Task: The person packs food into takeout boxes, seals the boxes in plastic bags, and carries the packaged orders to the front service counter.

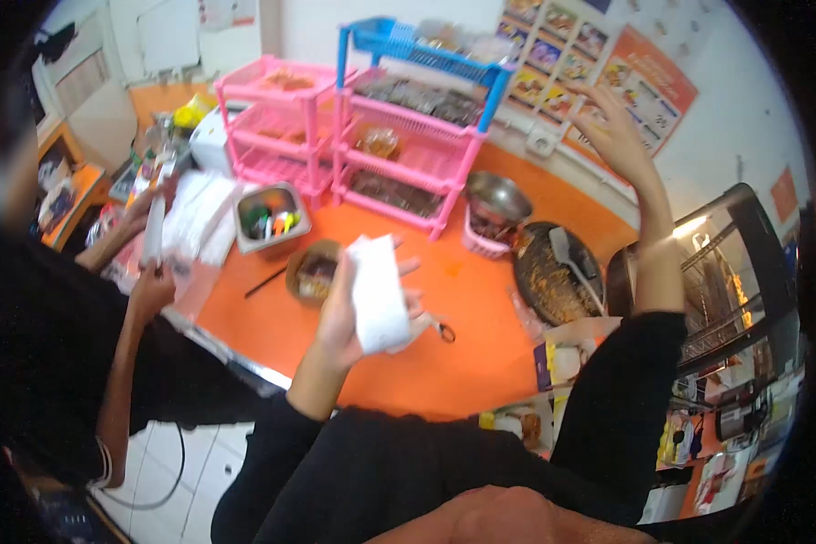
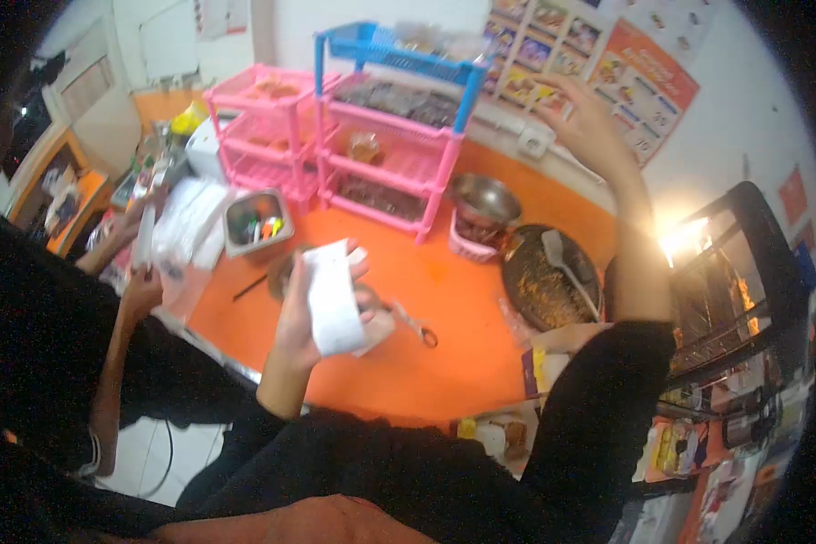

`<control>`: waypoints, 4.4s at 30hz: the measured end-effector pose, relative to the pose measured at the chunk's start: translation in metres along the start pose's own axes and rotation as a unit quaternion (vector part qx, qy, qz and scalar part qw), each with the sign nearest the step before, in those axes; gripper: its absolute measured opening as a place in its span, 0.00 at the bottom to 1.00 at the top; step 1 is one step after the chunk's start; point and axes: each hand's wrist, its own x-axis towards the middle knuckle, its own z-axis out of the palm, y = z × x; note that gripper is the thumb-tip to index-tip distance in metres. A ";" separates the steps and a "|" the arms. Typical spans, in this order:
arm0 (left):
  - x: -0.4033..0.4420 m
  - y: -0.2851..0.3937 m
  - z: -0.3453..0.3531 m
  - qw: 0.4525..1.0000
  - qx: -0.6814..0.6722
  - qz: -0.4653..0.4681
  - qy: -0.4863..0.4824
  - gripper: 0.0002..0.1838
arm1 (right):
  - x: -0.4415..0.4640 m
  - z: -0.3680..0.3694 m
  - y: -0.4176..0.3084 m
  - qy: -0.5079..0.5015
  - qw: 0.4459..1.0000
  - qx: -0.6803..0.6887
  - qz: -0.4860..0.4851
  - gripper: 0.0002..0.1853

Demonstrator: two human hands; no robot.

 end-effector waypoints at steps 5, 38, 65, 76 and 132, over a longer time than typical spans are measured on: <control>-0.032 0.008 0.001 0.963 0.209 0.099 0.141 0.29 | 0.111 0.036 0.019 0.066 0.994 0.066 0.060 0.24; -0.010 0.025 -0.016 0.933 0.284 0.135 0.174 0.18 | 0.171 0.091 0.060 0.319 0.919 0.173 0.156 0.11; 0.104 0.040 0.059 0.975 0.161 0.129 0.080 0.14 | 0.035 0.043 -0.132 -0.206 0.786 0.562 0.153 0.21; 0.093 0.052 0.010 0.955 0.176 0.224 0.083 0.06 | 0.127 0.011 -0.019 0.034 0.925 0.367 0.097 0.10; -0.049 -0.367 0.090 0.672 0.725 0.122 -0.082 0.19 | -0.555 -0.020 -0.056 0.015 0.801 0.425 0.421 0.07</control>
